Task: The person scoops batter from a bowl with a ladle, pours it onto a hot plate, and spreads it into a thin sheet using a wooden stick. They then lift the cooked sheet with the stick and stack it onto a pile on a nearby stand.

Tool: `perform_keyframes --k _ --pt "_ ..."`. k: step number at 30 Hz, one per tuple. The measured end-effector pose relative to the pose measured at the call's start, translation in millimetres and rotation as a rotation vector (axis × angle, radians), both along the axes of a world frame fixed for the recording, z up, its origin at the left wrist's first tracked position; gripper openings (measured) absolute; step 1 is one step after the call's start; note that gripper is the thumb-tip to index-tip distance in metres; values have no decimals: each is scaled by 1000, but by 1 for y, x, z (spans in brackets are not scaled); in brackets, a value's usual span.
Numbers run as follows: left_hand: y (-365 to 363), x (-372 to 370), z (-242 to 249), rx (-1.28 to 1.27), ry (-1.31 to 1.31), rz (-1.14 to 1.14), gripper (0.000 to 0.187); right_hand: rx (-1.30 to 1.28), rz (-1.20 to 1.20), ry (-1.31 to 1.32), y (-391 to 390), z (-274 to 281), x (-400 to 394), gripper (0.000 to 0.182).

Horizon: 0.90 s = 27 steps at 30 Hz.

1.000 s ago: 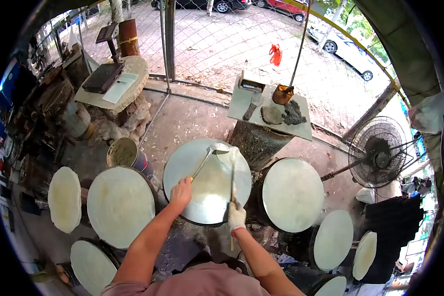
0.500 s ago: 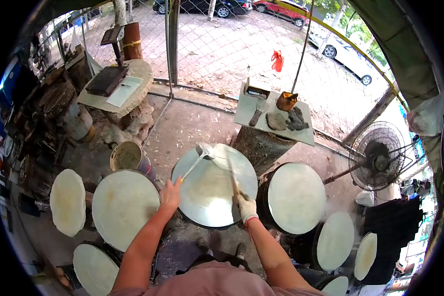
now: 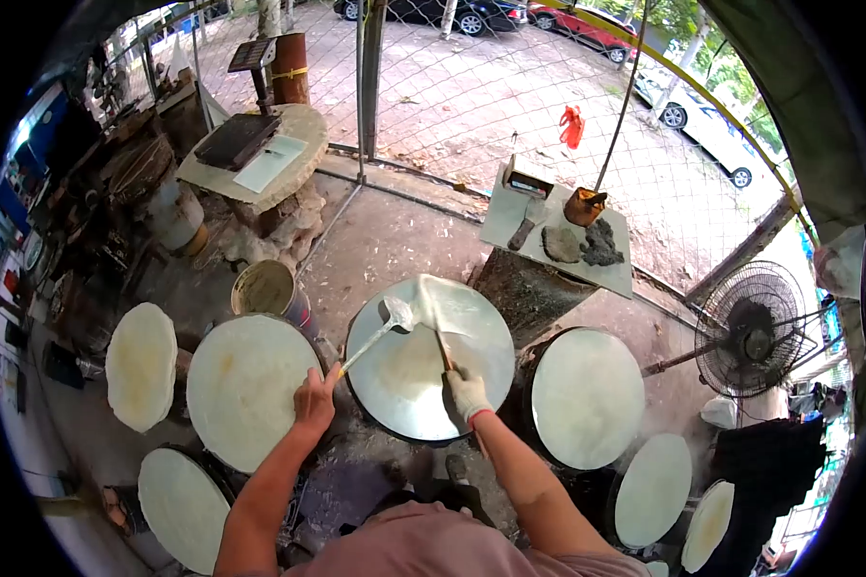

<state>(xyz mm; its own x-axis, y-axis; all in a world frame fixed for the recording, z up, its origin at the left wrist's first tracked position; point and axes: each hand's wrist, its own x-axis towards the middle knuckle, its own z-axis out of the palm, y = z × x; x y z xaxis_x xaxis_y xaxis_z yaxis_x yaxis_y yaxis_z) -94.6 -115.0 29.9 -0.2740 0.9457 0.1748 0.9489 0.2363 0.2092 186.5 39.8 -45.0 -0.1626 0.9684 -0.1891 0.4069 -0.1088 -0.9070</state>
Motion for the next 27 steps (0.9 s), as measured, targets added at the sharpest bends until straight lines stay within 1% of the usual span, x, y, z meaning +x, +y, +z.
perform_keyframes --k 1,2,4,5,6,7,8,10,11,12,14,15,16,17,18,19,20,21,22,23,24,25,26,27 --pt "-7 1 -1 -6 4 5 54 -180 59 29 8 12 0 40" --pt "-16 0 -3 10 -3 11 54 -534 69 350 4 64 4 39" --pt "-33 -1 -2 27 -10 30 54 -467 87 184 8 92 30 38" --pt "-41 -1 4 -7 -34 40 56 -386 10 205 10 81 43 38" --pt "-46 2 6 -45 -60 53 57 -322 -131 97 17 56 53 38" --pt "-50 7 5 -50 -61 66 57 -228 -129 91 25 19 54 38" --pt "-51 12 5 -65 -72 84 58 -134 -130 89 30 -5 54 39" --pt "-52 22 7 -83 -80 106 59 -166 150 -5 20 29 18 41" --pt "-56 28 12 -85 -101 111 58 -313 224 61 21 28 11 41" --pt "-59 33 17 -82 -121 116 57 -317 231 62 21 44 14 41" --pt "-74 39 32 -111 -145 169 56 -415 339 101 15 93 27 38" --pt "-80 40 38 -138 -171 216 55 -449 274 74 19 98 36 36" --pt "-83 43 40 -134 -170 234 55 -403 210 177 27 78 44 37" --pt "-89 46 42 -106 -229 249 54 -353 137 174 34 55 47 37" --pt "-94 50 43 -76 -287 260 54 -301 61 173 39 48 45 37" --pt "-93 54 35 -79 -285 270 54 -272 203 16 43 43 33 38" --pt "-89 58 22 43 -364 272 52 -216 348 18 43 40 24 39" --pt "-85 67 24 162 -442 272 52 -309 440 7 45 46 20 39" --pt "-84 74 28 158 -441 280 52 -401 532 -4 47 49 18 40" --pt "-82 81 32 230 -502 278 49 -401 542 -4 49 47 26 40" --pt "-79 86 38 305 -563 277 46 -408 512 37 53 42 41 40" --pt "-81 88 32 313 -560 291 46 -413 485 77 60 36 54 40" --pt "-87 90 21 343 -745 374 42 -452 307 147 71 20 59 40" --pt "-94 97 14 365 -932 459 38 -381 206 234 83 6 61 40"
